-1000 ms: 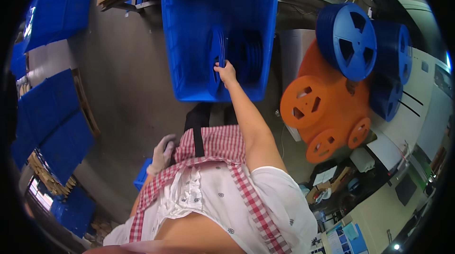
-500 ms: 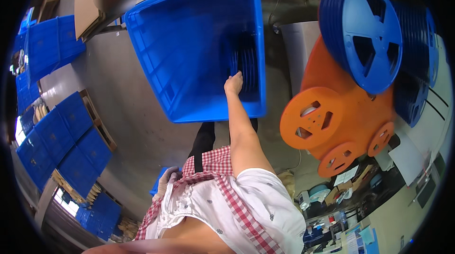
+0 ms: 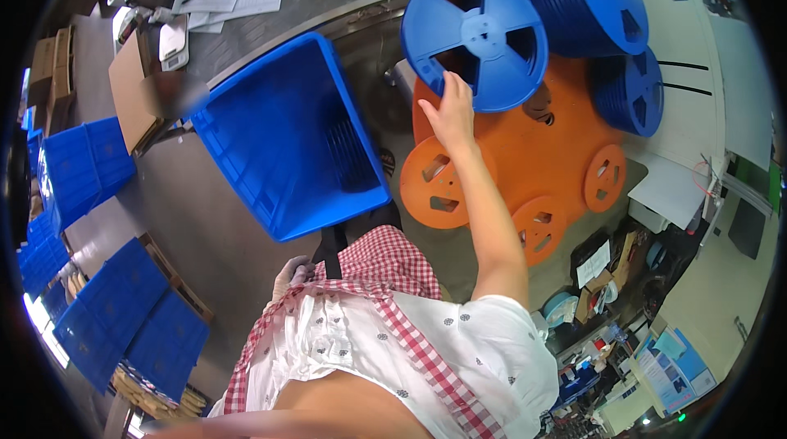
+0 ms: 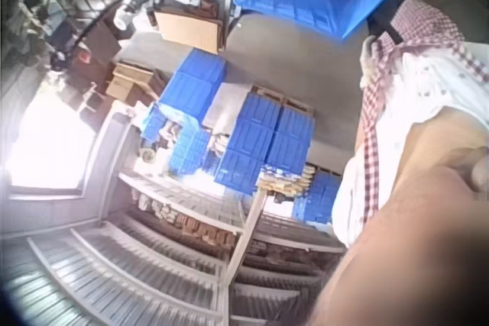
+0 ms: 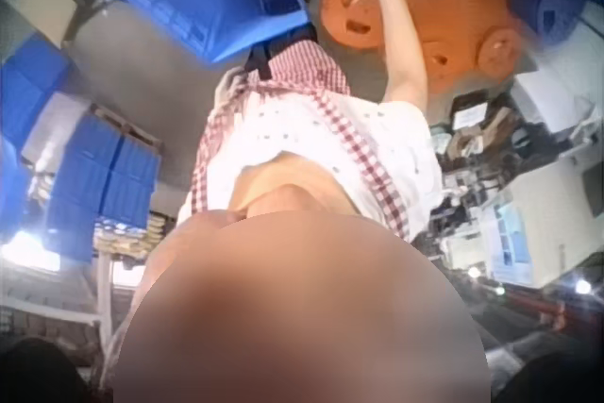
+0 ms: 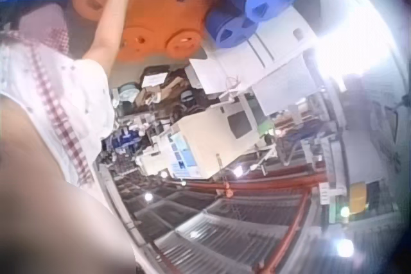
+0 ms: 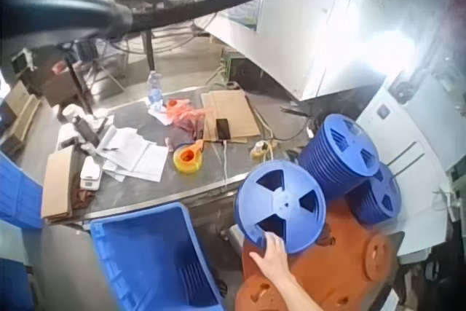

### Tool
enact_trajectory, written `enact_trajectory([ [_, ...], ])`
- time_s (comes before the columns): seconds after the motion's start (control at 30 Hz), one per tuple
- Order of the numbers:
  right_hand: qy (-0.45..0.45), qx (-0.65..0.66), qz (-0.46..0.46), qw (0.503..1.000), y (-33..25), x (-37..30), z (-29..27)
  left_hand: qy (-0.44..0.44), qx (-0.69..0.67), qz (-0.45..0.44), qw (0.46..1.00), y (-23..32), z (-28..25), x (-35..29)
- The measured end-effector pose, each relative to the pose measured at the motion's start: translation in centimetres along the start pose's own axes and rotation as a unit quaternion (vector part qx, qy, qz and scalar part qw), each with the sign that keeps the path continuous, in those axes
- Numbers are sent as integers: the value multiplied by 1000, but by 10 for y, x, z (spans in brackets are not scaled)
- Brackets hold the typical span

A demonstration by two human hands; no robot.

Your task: The person picks up blue plastic reel-like parts from a blue bin and stacks them onto a pile on the table. They handle the parts one by one, aligning them carefully before placing them on the stack.

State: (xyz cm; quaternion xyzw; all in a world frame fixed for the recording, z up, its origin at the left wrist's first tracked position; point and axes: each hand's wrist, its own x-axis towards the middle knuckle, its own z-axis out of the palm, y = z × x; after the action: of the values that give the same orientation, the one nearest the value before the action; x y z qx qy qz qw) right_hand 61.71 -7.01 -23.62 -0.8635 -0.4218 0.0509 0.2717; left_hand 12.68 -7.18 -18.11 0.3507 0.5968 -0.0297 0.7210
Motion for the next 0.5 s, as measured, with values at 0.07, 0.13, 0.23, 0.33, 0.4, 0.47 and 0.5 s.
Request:
enact_trajectory([
  [0.07,-147,-116,29,982,25,30,13,1,-12,5,1000,18,10,-1],
  [0.13,-260,-155,106,947,34,59,30,14,-8,11,1000,31,16,-8],
  [0.23,-375,-64,173,908,55,91,40,37,51,60,996,9,-1,-7],
  [0.33,-481,-84,174,855,67,110,47,67,14,50,996,4,-4,-21],
  [0.4,-455,-54,178,871,61,110,40,77,-38,61,994,5,0,-27],
  [0.47,-389,-82,165,903,58,92,34,98,-5,70,993,2,-1,-31],
  [0.5,-372,-86,157,911,56,90,28,97,8,81,992,-1,-3,-27],
])
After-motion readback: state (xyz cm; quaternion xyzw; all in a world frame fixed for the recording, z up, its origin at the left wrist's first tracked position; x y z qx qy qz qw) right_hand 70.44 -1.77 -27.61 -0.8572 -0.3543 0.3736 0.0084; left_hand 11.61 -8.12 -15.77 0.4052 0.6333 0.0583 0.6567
